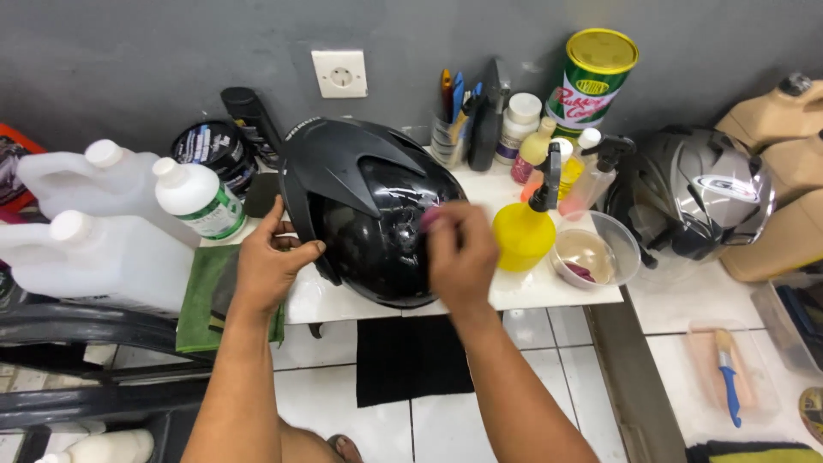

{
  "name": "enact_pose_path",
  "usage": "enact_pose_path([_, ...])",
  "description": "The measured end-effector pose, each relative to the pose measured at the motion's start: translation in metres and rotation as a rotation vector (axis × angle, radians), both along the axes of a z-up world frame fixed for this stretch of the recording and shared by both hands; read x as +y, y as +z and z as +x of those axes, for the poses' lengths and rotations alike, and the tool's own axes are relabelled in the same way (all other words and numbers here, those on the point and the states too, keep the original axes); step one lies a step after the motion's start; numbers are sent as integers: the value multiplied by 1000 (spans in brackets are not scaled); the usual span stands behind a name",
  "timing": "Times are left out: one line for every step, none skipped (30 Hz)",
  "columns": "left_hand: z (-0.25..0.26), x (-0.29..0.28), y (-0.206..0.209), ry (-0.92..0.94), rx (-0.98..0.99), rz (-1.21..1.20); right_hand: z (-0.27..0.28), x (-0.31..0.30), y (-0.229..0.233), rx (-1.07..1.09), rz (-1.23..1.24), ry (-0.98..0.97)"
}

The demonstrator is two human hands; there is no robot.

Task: The person sprays a black motorcycle helmet with a liquid from a yellow spray bottle. They then use a small pink sponge to scrub the helmet's surface in circular motions, focusing on the front and top areas.

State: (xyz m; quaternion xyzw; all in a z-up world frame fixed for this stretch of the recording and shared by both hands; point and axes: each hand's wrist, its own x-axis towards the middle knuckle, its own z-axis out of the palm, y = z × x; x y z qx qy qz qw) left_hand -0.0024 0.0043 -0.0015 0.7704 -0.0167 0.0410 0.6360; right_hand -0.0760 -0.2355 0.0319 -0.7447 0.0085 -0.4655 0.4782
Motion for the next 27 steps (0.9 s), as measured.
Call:
enact_pose_path([2,1,1,-4,-4,-3,-4,6,4,-4,-3,-4])
enact_pose_path([3,1,1,-12,2,1,-7,11,7,-4,-127,85])
enact_pose_path([2,3,0,-14,14,6,-12,17,9,2,-250,180])
enact_pose_path([3,0,2,-14,15,3,0,6,8,3,-253,180])
enact_pose_path([0,1,4,-17,4,10,10,-4,7,32,-83,58])
enact_pose_path([-3,1,6,-21,-8,18,20,-13,5,62,86,-67])
enact_pose_path([-3,1,7,-15,-19,18,15,-4,9,51,86,-61])
enact_pose_path([-4,2,9,-11,5,26,9,5,14,19,-7,52])
enact_pose_path([-5,-1,10,-15,35,32,1,11,18,-7,-103,157])
enact_pose_path([0,-3,13,-17,31,29,6,7,21,-11,-106,154])
enact_pose_path([-2,-2,13,-14,24,44,7,4,20,44,-38,120])
enact_pose_path([-4,-1,13,-11,17,59,8,2,20,98,29,85])
enact_pose_path([-4,0,6,-3,20,56,6,-2,13,101,26,92])
enact_pose_path([-5,1,0,2,39,70,4,-7,7,111,22,30])
enact_pose_path([3,3,-1,9,37,84,10,-11,5,99,18,-32])
enact_pose_path([7,1,10,18,18,80,12,-1,16,79,15,-24])
enact_pose_path([2,0,14,11,49,90,5,8,21,67,-86,49])
enact_pose_path([-3,-3,16,5,79,100,-1,17,24,54,-187,122])
enact_pose_path([-6,-1,14,11,97,105,7,18,26,70,-181,129])
enact_pose_path([-9,0,12,4,95,88,15,18,28,78,-237,143])
enact_pose_path([-1,-3,15,-14,65,66,30,15,35,60,-300,139])
enact_pose_path([-3,-6,19,-21,55,65,34,15,41,51,-301,130])
enact_pose_path([-8,-7,23,-10,88,61,37,17,47,125,-284,155])
enact_pose_path([-12,-8,28,1,121,58,40,19,53,200,-267,180])
enact_pose_path([-8,-8,27,8,124,53,48,19,51,203,-272,187])
enact_pose_path([-5,-7,24,8,106,59,56,19,48,168,-306,177])
enact_pose_path([-5,-7,20,4,99,71,59,19,41,145,-333,166])
